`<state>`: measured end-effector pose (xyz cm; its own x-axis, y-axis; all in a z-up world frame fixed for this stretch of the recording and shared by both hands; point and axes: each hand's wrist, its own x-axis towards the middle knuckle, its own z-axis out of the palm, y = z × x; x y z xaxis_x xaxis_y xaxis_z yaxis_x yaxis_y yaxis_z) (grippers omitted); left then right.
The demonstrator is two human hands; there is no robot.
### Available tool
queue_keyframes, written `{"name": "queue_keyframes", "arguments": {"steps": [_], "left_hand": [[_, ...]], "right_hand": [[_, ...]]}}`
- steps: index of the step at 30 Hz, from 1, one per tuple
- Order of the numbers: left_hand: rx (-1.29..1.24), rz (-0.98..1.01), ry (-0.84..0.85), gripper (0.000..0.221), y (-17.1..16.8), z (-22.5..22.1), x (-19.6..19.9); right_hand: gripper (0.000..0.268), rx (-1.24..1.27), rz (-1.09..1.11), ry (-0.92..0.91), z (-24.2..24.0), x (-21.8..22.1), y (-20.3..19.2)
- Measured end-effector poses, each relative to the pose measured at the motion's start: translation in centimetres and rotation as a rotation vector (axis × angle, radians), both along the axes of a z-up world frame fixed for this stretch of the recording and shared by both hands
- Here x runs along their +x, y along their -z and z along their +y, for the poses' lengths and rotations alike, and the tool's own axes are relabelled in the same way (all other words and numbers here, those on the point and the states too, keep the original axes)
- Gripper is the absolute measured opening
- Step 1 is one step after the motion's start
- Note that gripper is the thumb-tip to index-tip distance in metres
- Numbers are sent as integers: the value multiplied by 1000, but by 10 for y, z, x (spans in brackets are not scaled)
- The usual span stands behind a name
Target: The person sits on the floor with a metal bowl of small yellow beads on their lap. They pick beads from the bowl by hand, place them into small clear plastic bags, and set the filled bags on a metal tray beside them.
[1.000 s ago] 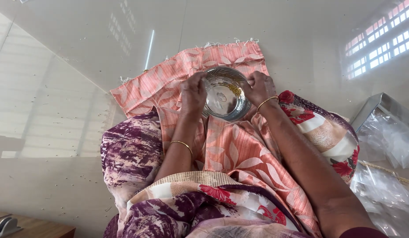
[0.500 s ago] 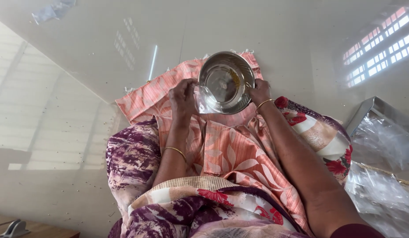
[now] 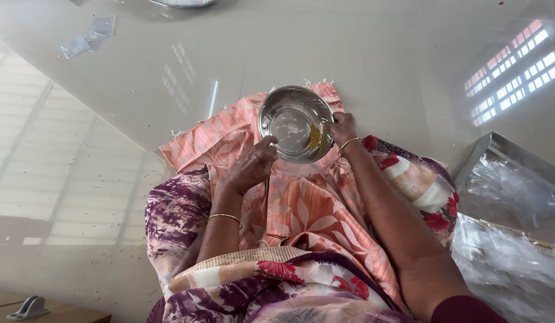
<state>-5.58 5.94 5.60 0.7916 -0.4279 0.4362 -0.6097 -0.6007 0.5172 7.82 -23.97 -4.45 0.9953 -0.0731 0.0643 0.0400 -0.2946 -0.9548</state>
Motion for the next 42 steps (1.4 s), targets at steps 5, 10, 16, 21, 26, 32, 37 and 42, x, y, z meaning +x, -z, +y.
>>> {"name": "queue_keyframes", "arguments": {"steps": [5,10,16,21,26,32,37,42], "left_hand": [[83,-18,79,9,-50,-14,-19],[202,-186,105,13,-76,-48,-23],[296,-284,168,20,-120,-97,-22],[547,-352,272,13,-154,-139,-17],[726,-374,350,11,-174,-170,-14],[779,-433,467,9,-183,-207,-20],[659,-585,536,11,-182,-235,-25],[968,-483,568,25,-183,-257,-34]], "right_hand": [[14,234,59,22,-1,-12,-15],[17,595,-15,32,-4,-24,-15],[45,466,-380,-64,-7,-46,-49],[42,1479,-227,-263,-4,-69,-92],[41,1560,-259,-167,-15,-51,-70],[37,1505,-296,-28,-9,-132,-32],[31,1516,-172,134,-46,-79,-103],[26,1517,-51,282,-55,-63,-90]]}}
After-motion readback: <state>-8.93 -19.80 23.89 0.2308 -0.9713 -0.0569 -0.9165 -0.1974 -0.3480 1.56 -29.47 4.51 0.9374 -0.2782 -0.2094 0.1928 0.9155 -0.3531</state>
